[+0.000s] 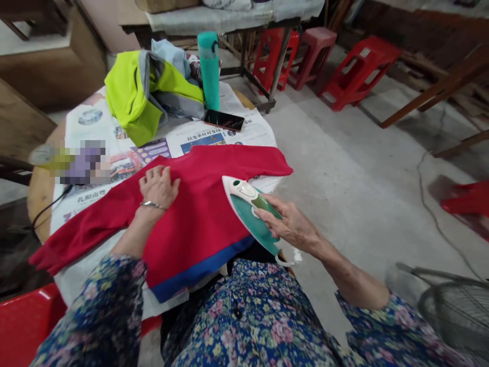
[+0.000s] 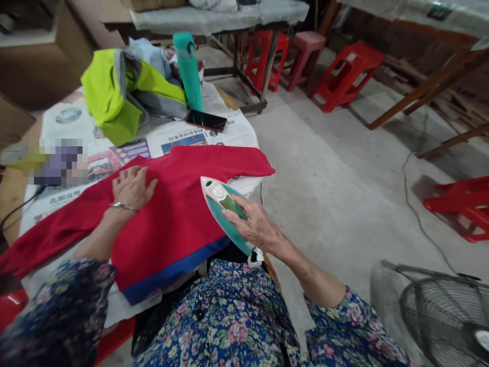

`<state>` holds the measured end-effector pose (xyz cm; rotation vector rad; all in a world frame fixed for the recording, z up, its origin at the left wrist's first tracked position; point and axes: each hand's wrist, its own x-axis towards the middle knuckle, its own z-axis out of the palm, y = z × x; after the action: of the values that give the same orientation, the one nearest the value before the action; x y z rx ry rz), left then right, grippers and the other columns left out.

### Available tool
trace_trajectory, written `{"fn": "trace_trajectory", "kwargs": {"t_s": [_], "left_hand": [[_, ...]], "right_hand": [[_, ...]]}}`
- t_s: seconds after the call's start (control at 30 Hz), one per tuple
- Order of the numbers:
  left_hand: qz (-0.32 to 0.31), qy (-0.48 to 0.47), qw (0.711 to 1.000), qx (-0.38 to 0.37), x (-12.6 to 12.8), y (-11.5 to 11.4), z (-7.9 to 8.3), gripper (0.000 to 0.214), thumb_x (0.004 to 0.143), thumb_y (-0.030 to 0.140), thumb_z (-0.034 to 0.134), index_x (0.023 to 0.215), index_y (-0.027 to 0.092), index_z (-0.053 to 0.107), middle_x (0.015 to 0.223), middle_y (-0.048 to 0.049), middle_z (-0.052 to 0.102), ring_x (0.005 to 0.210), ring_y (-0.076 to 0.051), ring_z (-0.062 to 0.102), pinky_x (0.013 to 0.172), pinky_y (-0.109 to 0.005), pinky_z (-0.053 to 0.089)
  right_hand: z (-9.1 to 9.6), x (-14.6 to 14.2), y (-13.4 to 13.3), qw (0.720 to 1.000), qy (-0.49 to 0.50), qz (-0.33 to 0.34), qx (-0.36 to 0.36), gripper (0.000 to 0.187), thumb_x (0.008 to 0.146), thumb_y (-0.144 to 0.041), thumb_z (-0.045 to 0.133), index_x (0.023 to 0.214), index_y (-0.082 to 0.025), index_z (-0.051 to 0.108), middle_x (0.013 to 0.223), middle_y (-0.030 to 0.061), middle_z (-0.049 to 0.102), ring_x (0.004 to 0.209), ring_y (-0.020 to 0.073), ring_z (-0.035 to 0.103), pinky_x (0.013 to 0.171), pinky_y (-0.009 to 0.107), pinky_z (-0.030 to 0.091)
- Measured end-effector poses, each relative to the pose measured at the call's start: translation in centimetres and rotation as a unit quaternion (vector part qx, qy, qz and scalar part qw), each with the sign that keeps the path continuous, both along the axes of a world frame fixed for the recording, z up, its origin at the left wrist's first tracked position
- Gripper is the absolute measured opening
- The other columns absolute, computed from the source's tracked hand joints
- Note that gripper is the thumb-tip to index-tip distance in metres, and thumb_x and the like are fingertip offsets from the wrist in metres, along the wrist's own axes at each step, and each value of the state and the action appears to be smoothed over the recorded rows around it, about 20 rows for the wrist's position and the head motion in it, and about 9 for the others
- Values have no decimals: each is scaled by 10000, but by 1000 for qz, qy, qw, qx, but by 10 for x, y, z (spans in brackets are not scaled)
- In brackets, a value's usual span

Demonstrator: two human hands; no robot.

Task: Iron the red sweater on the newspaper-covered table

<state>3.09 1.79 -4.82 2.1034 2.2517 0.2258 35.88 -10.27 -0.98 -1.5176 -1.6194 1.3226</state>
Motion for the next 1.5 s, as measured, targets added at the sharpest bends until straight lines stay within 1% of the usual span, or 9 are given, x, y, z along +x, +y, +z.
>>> {"fn": "trace_trajectory", "kwargs": {"t_s": [0.1,0.27,0.53,0.7,0.87,1.03,1.13,1.33,1.5], "left_hand": [[-41,-34,998,16,37,53,-6,641,1019,395,525,1594,114,562,1678,-246,551,1541,-438,481,1281,-631,363],[3,-58,998,-19,69,111,-11,424,1009,355,616,1392,197,705,1565,-232,630,1498,-445,523,1202,-594,465],[2,-156,987,31,59,124,-3,284,1073,307,603,1332,211,670,1106,-99,793,1151,-313,746,986,-422,548],[-5,-163,983,85,53,141,3,258,1081,289,604,1313,200,675,1128,-58,796,1195,-274,734,1028,-404,529],[-23,-128,990,56,51,142,-1,327,1088,290,581,1359,160,708,1398,-98,739,1458,-326,567,1215,-583,441],[-123,-109,982,90,61,95,-9,478,1080,299,554,1518,113,608,1693,-163,545,1574,-361,440,1313,-681,328],[-208,-72,975,40,69,36,-23,503,1080,331,538,1554,177,607,1756,-160,495,1652,-369,394,1362,-704,249],[-279,-29,959,33,50,-97,-64,753,1044,615,596,1668,199,534,1779,-238,441,1669,-511,349,1288,-832,266],[-341,-20,936,87,14,-159,-72,760,1034,658,602,1639,200,575,1678,-224,576,1592,-431,492,1317,-669,355]], "right_hand": [[-2,8,2,995,-35,-61,64,451,999,-540,657,1323,-243,759,660,-21,567,542,177,544,471,303,483],[3,24,-2,989,-11,-128,74,439,1018,-550,653,1270,-204,749,605,-59,530,481,144,510,472,287,489],[14,26,6,992,36,-113,44,296,994,-498,705,1105,-231,771,624,-69,539,447,103,511,447,257,496],[15,15,22,990,52,-113,71,387,1004,-470,694,1285,-217,780,631,-74,539,453,99,509,442,256,496],[14,11,27,989,45,-112,87,425,1011,-466,699,1359,-233,773,631,-77,529,459,104,494,442,267,493],[17,10,25,991,31,-91,89,358,1016,-502,723,1248,-240,795,625,-62,527,485,117,486,436,269,459],[17,9,24,994,38,-75,70,321,1025,-507,718,1184,-236,785,597,-69,522,478,116,489,453,266,465],[11,5,27,997,75,13,13,257,1019,-453,701,1115,-218,741,574,-101,504,434,87,471,430,226,422],[4,14,33,997,66,42,-27,261,990,-484,735,974,-227,698,572,-98,507,415,84,466,407,219,414]]}}
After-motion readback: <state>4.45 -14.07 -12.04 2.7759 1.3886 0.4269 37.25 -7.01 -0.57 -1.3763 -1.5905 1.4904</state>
